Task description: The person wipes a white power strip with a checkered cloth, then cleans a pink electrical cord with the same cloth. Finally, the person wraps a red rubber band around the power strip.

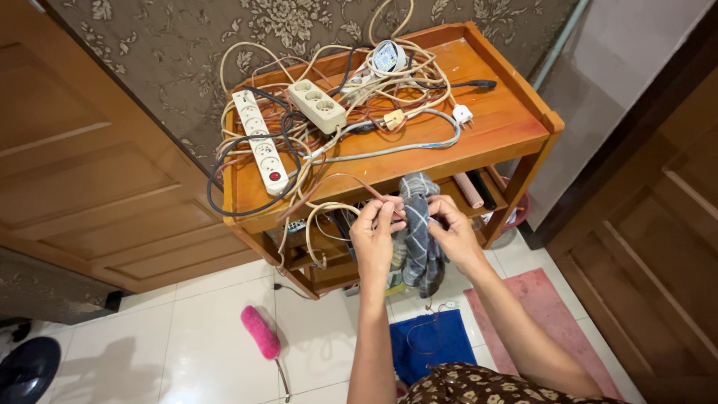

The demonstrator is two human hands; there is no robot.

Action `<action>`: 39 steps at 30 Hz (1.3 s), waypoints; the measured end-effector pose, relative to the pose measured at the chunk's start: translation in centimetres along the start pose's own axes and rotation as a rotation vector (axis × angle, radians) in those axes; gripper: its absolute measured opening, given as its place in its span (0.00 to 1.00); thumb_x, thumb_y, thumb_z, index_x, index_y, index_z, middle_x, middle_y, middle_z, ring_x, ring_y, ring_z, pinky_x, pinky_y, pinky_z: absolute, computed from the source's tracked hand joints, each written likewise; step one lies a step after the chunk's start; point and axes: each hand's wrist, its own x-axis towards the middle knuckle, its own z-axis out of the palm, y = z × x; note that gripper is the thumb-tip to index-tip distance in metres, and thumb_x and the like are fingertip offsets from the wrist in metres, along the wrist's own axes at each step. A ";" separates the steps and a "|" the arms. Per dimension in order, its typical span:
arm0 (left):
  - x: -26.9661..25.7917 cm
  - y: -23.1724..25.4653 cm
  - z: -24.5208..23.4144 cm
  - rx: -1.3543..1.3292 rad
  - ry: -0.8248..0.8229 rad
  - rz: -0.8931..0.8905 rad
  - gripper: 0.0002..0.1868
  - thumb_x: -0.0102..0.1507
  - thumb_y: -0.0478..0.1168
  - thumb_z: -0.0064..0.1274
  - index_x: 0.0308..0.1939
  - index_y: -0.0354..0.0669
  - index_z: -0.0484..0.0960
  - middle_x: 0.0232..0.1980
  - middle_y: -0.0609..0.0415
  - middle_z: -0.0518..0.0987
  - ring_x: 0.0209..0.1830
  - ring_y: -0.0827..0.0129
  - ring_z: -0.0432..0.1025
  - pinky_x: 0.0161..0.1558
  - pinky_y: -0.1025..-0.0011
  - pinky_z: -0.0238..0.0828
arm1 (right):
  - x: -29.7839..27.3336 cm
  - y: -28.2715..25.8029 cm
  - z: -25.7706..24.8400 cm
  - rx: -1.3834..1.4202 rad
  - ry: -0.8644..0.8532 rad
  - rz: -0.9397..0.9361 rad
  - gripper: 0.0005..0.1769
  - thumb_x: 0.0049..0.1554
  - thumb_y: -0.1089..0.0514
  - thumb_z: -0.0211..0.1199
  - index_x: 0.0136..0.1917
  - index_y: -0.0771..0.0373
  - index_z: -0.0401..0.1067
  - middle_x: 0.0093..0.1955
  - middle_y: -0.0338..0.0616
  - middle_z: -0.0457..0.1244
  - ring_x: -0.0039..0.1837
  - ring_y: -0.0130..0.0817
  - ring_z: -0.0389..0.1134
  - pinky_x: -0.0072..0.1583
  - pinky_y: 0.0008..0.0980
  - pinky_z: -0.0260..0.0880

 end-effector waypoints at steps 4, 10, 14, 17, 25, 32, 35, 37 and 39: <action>0.1 -0.5 0.1 -0.003 -0.005 0.002 0.11 0.71 0.38 0.49 0.47 0.35 0.84 0.41 0.55 0.83 0.40 0.76 0.78 0.42 0.75 0.81 | 0.6 -3.0 1.7 0.144 0.052 0.083 0.12 0.60 0.69 0.56 0.57 0.64 0.64 0.57 0.39 0.65 0.58 0.26 0.66 0.61 0.25 0.66; 0.3 -0.3 0.1 0.037 0.024 0.019 0.10 0.70 0.37 0.50 0.46 0.34 0.84 0.42 0.56 0.79 0.39 0.76 0.76 0.40 0.74 0.82 | 0.6 -5.4 3.0 0.048 -0.020 0.128 0.18 0.64 0.63 0.47 0.66 0.67 0.67 0.58 0.42 0.65 0.62 0.30 0.66 0.65 0.28 0.64; 0.4 0.3 -0.3 0.046 0.036 0.041 0.10 0.69 0.36 0.51 0.45 0.33 0.85 0.43 0.56 0.75 0.39 0.76 0.75 0.39 0.74 0.83 | 0.8 -4.9 2.7 0.100 -0.153 0.121 0.21 0.66 0.58 0.47 0.68 0.70 0.67 0.62 0.43 0.62 0.67 0.32 0.63 0.70 0.30 0.58; 0.4 0.5 -0.2 0.017 0.022 0.044 0.09 0.69 0.36 0.51 0.45 0.34 0.86 0.43 0.56 0.75 0.39 0.77 0.74 0.39 0.75 0.84 | 0.9 -4.3 2.6 0.454 -0.173 0.317 0.23 0.65 0.54 0.46 0.67 0.68 0.67 0.62 0.40 0.64 0.65 0.29 0.64 0.68 0.29 0.59; 0.5 0.6 -0.6 0.402 0.079 0.289 0.08 0.68 0.34 0.54 0.44 0.35 0.87 0.40 0.54 0.84 0.41 0.71 0.77 0.47 0.73 0.73 | 0.5 -1.9 2.8 0.404 -0.225 0.439 0.14 0.67 0.55 0.56 0.62 0.63 0.68 0.52 0.34 0.61 0.55 0.21 0.59 0.58 0.25 0.61; 0.5 0.1 0.1 0.021 0.020 0.060 0.10 0.70 0.35 0.49 0.44 0.30 0.84 0.41 0.50 0.86 0.43 0.70 0.80 0.50 0.74 0.75 | 1.2 -4.3 4.0 0.174 -0.170 0.212 0.09 0.66 0.56 0.56 0.57 0.63 0.66 0.55 0.32 0.62 0.58 0.19 0.59 0.62 0.23 0.61; 0.6 -0.5 0.2 -0.085 0.060 0.048 0.11 0.71 0.35 0.48 0.45 0.29 0.82 0.43 0.47 0.86 0.45 0.69 0.80 0.51 0.74 0.75 | 1.8 -5.8 4.0 0.084 -0.185 0.206 0.10 0.65 0.55 0.53 0.56 0.62 0.68 0.51 0.32 0.64 0.54 0.19 0.60 0.58 0.23 0.62; 0.6 -1.1 0.3 -0.157 0.103 0.031 0.11 0.71 0.35 0.48 0.45 0.29 0.82 0.43 0.46 0.86 0.45 0.68 0.80 0.51 0.74 0.75 | 1.8 -6.0 3.7 0.020 -0.206 0.229 0.10 0.66 0.53 0.54 0.53 0.62 0.68 0.45 0.35 0.63 0.49 0.21 0.60 0.53 0.26 0.63; 0.9 -1.4 -0.2 -0.218 0.148 0.006 0.11 0.71 0.35 0.48 0.46 0.29 0.82 0.43 0.46 0.86 0.43 0.68 0.80 0.49 0.73 0.75 | 1.6 -6.1 3.4 -0.055 -0.227 0.261 0.12 0.68 0.51 0.55 0.49 0.63 0.67 0.38 0.39 0.60 0.43 0.24 0.57 0.46 0.30 0.63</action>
